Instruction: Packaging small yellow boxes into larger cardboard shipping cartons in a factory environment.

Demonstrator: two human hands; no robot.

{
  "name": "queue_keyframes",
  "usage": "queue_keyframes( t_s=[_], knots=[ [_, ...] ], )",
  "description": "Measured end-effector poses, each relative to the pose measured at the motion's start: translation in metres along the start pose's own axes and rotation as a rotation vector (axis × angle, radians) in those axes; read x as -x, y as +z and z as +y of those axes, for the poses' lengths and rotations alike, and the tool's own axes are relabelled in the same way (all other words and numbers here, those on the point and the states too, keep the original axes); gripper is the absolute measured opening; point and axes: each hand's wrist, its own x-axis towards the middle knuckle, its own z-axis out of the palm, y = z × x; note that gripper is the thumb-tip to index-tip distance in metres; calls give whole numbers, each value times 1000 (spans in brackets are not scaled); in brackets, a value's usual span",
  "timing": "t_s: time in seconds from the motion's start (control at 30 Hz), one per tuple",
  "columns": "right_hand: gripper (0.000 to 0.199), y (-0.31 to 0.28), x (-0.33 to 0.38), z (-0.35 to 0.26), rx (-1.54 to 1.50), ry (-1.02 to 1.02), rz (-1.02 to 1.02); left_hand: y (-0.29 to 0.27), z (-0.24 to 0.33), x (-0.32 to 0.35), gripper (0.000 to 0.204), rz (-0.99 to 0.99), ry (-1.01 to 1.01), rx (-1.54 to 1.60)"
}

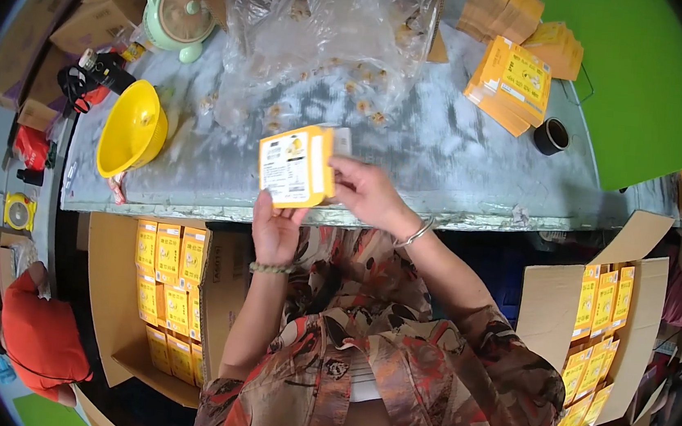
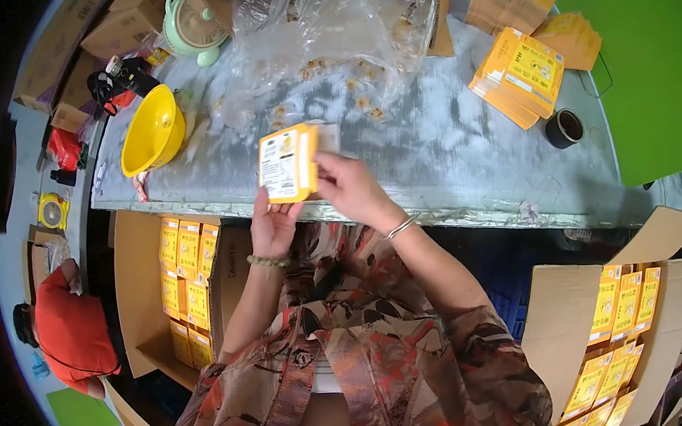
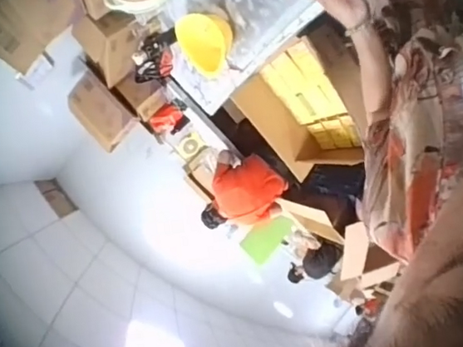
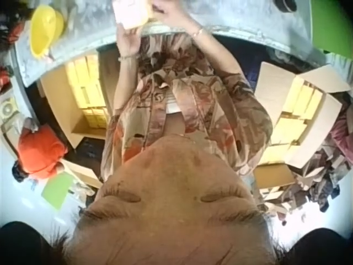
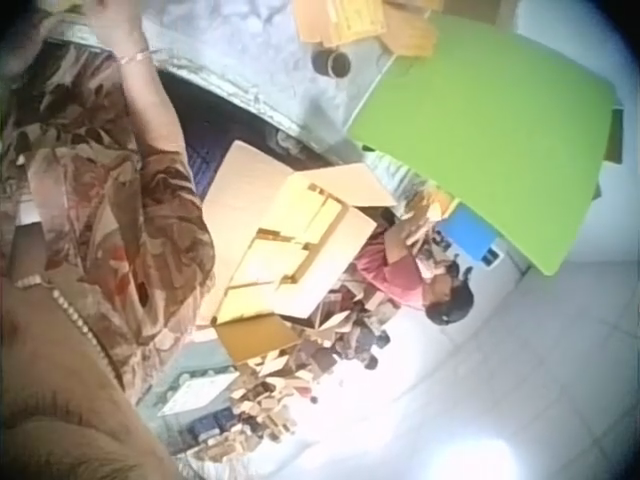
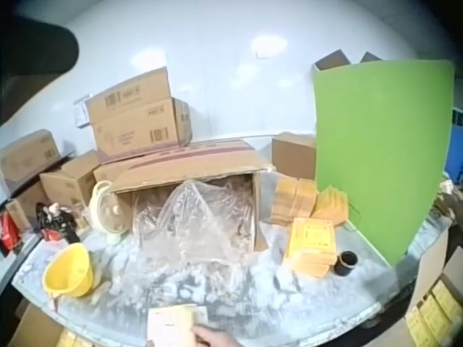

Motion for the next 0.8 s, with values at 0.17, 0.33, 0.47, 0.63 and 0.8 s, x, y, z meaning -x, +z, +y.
queue_keyframes(
  t_s=[0.17,0.33,0.47,0.63,0.8],
  knots=[
    [25,-47,-41,2,699,-81,326,-21,48,27,33,-19,156,24],
    [28,-67,-68,48,1319,-106,359,-60,89,39,33,84,238,46],
    [36,-30,-62,76,1153,-91,171,-71,103,46,32,251,334,28],
    [47,22,-54,78,854,-268,183,-72,110,40,29,267,412,-41],
    [52,73,-72,45,1051,-112,144,-78,109,36,25,240,410,-101]
  ],
)
